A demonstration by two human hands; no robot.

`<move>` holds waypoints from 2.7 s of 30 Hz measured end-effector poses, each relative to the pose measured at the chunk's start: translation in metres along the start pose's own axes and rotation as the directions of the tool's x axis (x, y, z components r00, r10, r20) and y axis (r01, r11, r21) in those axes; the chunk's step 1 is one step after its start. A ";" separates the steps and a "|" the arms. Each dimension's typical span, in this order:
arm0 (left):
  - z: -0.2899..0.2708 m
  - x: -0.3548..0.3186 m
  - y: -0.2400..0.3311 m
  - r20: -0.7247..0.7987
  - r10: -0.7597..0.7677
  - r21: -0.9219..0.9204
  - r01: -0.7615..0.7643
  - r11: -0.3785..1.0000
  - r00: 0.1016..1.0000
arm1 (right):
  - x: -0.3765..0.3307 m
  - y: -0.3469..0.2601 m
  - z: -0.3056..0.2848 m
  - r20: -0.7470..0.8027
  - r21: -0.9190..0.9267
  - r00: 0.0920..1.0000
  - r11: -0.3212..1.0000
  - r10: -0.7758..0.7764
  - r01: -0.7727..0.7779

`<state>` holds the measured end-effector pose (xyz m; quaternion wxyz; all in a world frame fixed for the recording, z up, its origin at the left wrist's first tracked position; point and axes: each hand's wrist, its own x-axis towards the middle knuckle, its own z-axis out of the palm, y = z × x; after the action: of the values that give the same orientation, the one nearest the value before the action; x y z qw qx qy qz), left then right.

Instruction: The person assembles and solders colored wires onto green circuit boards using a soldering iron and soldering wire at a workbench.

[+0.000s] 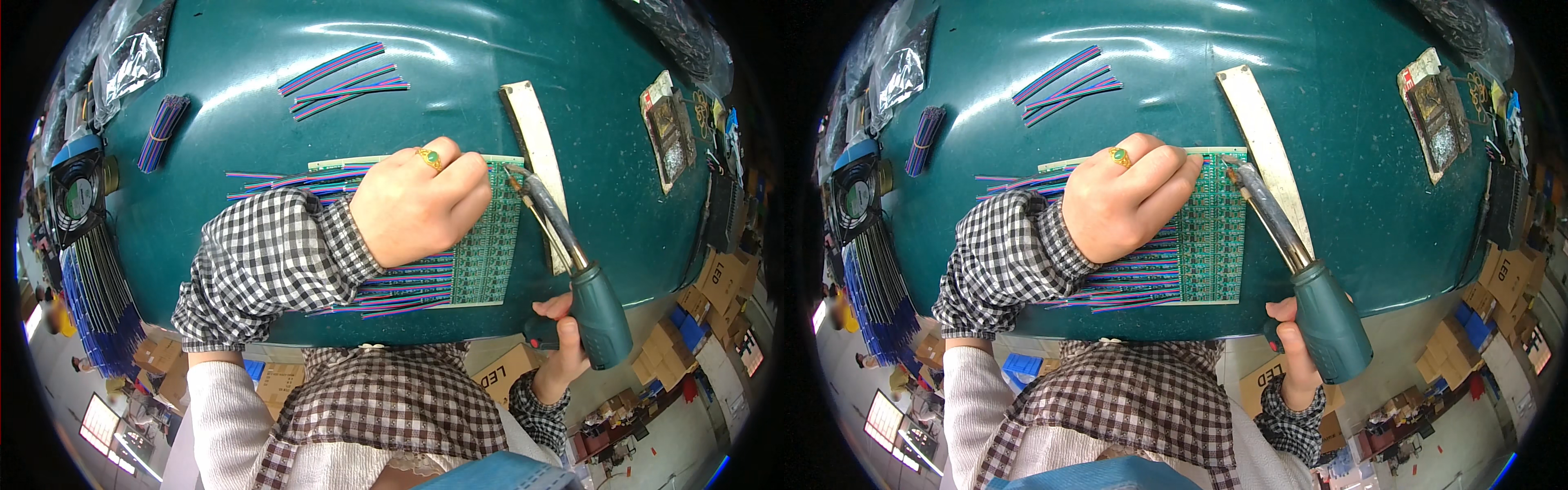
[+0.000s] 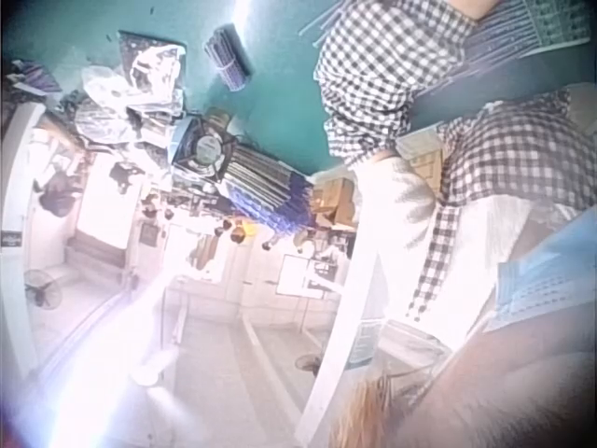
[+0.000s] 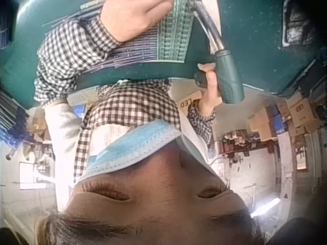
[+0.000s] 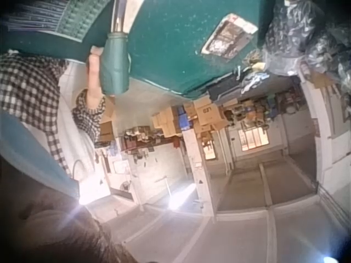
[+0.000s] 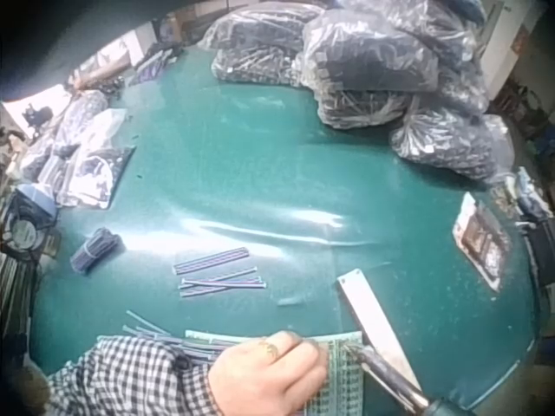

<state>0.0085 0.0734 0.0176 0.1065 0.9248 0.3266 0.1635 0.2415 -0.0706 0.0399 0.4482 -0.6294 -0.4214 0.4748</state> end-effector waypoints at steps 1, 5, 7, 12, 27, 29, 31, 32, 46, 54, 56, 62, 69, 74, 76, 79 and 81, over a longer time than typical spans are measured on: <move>0.000 0.000 0.000 0.002 0.000 -0.001 0.000 1.000 1.000 | 0.000 -0.003 0.003 -0.001 0.000 1.000 1.000 0.001 -0.001; 0.001 0.001 0.001 0.008 -0.005 -0.006 0.005 1.000 1.000 | 0.001 -0.010 0.011 -0.076 0.088 0.994 0.994 0.078 -0.072; 0.005 0.000 0.000 -0.064 0.003 0.009 -0.002 1.000 0.998 | 0.000 -0.008 0.008 -0.068 0.097 0.996 0.994 0.058 -0.051; 0.001 -0.001 0.000 -0.006 -0.008 0.003 0.008 1.000 1.000 | 0.000 -0.007 0.008 -0.049 0.095 0.998 0.994 0.050 -0.045; 0.007 0.001 -0.001 -0.033 -0.045 -0.029 0.044 0.999 0.998 | -0.001 -0.007 0.008 -0.057 0.080 0.991 0.990 0.121 -0.116; 0.007 0.000 -0.001 -0.033 -0.042 -0.025 0.041 0.999 0.999 | -0.001 -0.008 0.009 -0.058 0.087 0.991 0.989 0.123 -0.118; 0.007 0.000 -0.001 -0.036 -0.036 -0.029 0.035 0.999 0.999 | -0.002 -0.007 0.009 -0.059 0.095 0.990 0.988 0.126 -0.120; 0.007 0.000 -0.001 -0.036 -0.036 -0.029 0.035 0.999 0.999 | -0.002 -0.006 0.009 -0.054 0.096 0.991 0.988 0.124 -0.118; 0.006 0.001 -0.002 -0.032 -0.031 -0.032 0.030 0.999 0.999 | -0.002 -0.004 0.007 -0.006 0.097 0.994 0.989 0.111 -0.110; 0.005 0.002 -0.002 -0.023 -0.032 -0.024 0.031 0.999 0.999 | -0.003 -0.004 0.007 -0.084 0.104 0.994 0.993 0.067 -0.058; 0.005 0.002 -0.001 -0.024 -0.034 -0.023 0.033 0.999 0.999 | -0.003 -0.003 0.006 -0.084 0.103 0.995 0.993 0.060 -0.051; 0.005 0.002 -0.001 -0.011 -0.030 -0.023 0.030 0.999 0.999 | 0.000 -0.008 0.011 -0.110 0.111 0.992 0.993 0.060 -0.048; 0.003 0.002 0.000 -0.001 -0.008 -0.018 0.008 1.000 1.000 | -0.002 -0.006 0.009 -0.098 0.110 0.993 0.992 0.067 -0.056; 0.002 0.000 0.001 0.002 0.001 -0.010 -0.001 1.000 1.000 | -0.003 -0.004 0.006 -0.067 0.107 0.996 0.993 0.064 -0.057; 0.002 0.000 0.001 -0.005 0.002 -0.006 -0.002 1.000 1.000 | -0.003 -0.004 0.006 -0.064 0.106 0.996 0.993 0.066 -0.060; 0.003 -0.001 0.000 -0.026 0.002 -0.018 -0.003 1.000 1.000 | -0.003 -0.003 0.004 -0.046 0.110 0.997 0.992 0.062 -0.057; 0.003 -0.001 0.001 -0.020 0.005 -0.022 -0.006 1.000 1.000 | -0.004 -0.002 0.002 -0.047 0.108 0.996 0.992 0.072 -0.066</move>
<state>0.0095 0.0720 0.0147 0.1131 0.9227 0.3233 0.1768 0.2382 -0.0732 0.0421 0.4749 -0.6308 -0.3620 0.4954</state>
